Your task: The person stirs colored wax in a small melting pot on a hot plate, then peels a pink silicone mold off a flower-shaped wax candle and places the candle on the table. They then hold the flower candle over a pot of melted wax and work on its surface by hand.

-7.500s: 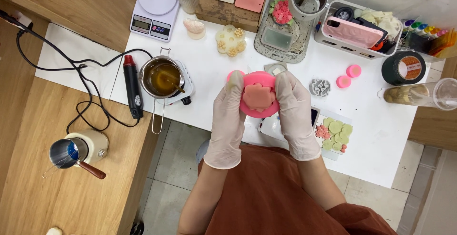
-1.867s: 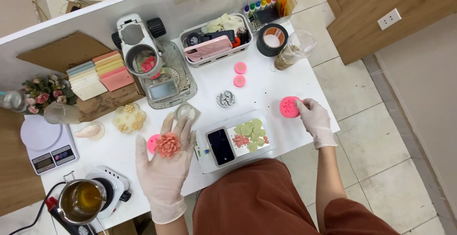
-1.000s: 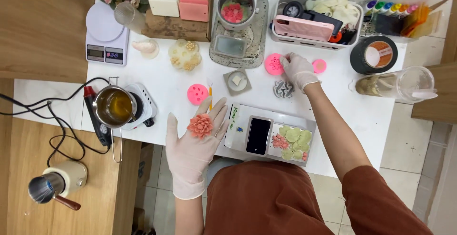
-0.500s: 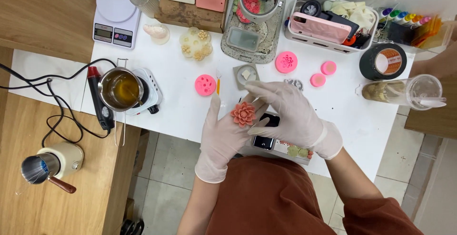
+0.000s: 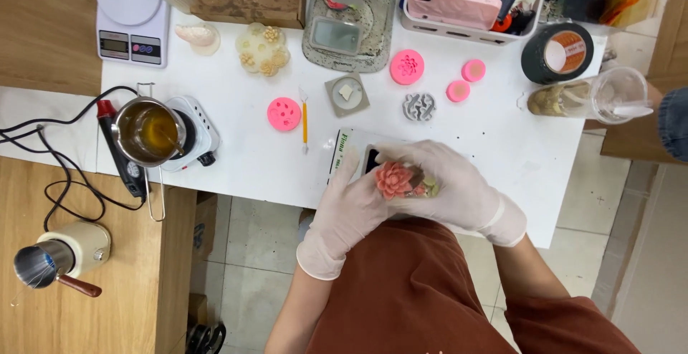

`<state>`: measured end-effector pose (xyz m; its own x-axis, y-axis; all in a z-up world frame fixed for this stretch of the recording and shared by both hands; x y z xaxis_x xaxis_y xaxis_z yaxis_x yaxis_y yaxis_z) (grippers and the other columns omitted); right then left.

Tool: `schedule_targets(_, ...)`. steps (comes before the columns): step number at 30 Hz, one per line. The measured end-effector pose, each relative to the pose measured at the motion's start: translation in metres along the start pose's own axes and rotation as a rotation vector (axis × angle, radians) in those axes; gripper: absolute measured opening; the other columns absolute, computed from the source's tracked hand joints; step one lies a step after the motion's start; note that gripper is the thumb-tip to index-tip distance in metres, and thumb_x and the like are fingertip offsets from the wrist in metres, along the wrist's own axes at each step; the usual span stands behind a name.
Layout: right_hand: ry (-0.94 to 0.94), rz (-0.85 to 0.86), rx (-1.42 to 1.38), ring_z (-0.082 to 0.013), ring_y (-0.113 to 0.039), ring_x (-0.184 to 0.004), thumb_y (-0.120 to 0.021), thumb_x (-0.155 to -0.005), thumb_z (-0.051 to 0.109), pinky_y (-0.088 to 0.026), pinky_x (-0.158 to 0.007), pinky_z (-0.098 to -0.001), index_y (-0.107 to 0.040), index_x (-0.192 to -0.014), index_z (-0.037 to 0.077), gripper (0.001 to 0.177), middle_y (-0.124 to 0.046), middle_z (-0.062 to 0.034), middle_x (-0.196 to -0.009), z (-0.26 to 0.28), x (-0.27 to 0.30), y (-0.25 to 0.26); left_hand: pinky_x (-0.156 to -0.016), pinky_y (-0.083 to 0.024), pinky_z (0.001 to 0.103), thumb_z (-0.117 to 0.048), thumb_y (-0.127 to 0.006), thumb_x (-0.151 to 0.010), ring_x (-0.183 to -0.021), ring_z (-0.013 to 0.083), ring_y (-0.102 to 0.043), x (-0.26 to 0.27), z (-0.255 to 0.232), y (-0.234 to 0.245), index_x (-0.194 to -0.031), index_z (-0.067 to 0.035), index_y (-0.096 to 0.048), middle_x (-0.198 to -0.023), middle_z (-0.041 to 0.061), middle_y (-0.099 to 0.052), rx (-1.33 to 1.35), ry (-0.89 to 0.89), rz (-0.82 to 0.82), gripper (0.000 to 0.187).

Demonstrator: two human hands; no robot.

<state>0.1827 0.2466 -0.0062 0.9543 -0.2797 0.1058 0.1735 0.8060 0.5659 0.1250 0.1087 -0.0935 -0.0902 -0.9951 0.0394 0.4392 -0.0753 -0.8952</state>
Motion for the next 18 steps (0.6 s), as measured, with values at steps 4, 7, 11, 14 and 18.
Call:
schedule_targets(4,-0.088,-0.262,-0.134,-0.0185,-0.065,-0.118,-0.087,-0.078,0.013,-0.050,-0.109,-0.0353,-0.058,-0.144,0.005,0.073,-0.070,-0.0074,-0.127,-0.035,0.029,0.044,-0.128,-0.022,0.042,-0.056,-0.025,-0.114,-0.152,0.0321,-0.032,-0.012,0.002,-0.032,-0.157,0.007,-0.028,-0.161,0.023,-0.035,-0.332,-0.042,-0.186,0.077)
schedule_targets(7,-0.164,-0.504,-0.073,-0.0161,-0.064,-0.123,-0.086,-0.085,0.008,-0.050,-0.115,-0.0349,-0.054,-0.151,0.002,0.074,-0.069,-0.0081,-0.135,-0.080,0.058,0.074,-0.130,-0.016,0.046,-0.056,-0.025,-0.109,-0.157,0.0337,-0.023,-0.004,-0.010,-0.042,-0.160,0.006,-0.023,-0.168,0.024,-0.026,-0.540,-0.106,-0.284,0.081)
schedule_targets(11,-0.296,-0.660,-0.166,-0.0147,-0.065,-0.124,-0.086,-0.091,0.011,-0.052,-0.113,-0.0326,-0.052,-0.153,-0.001,0.072,-0.067,-0.0095,-0.138,-0.164,0.084,0.081,-0.129,-0.013,0.049,-0.057,-0.027,-0.107,-0.158,0.0355,-0.022,0.011,-0.023,-0.057,-0.161,0.006,-0.021,-0.170,0.026,-0.022,-0.627,-0.199,-0.312,0.084)
schedule_targets(14,-0.321,-0.649,-0.169,-0.0158,-0.065,-0.122,-0.084,-0.093,0.012,-0.051,-0.112,-0.0325,-0.052,-0.152,-0.001,0.069,-0.068,-0.0109,-0.136,-0.213,0.081,0.065,-0.128,-0.014,0.049,-0.056,-0.029,-0.106,-0.157,0.0368,-0.023,0.019,-0.028,-0.068,-0.161,0.007,-0.021,-0.169,0.027,-0.024,-0.663,-0.260,-0.370,0.084)
schedule_targets(18,-0.333,-0.639,-0.143,-0.0176,-0.065,-0.119,-0.085,-0.091,0.015,-0.051,-0.109,-0.0326,-0.055,-0.149,-0.001,0.067,-0.067,-0.0120,-0.131,-0.267,0.060,0.036,-0.128,-0.015,0.049,-0.055,-0.031,-0.106,-0.157,0.0379,-0.024,0.028,-0.032,-0.070,-0.161,0.007,-0.022,-0.167,0.029,-0.026,-0.679,-0.316,-0.419,0.084)
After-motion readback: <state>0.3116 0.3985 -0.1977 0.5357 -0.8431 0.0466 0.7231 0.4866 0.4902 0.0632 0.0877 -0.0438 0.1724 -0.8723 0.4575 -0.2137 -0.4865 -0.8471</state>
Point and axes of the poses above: each hand's wrist, its own x-axis away from the middle knuckle, its own y-axis out of the back of the hand, z = x × y, the point moved 6 cm from there along -x, towards the middle knuckle
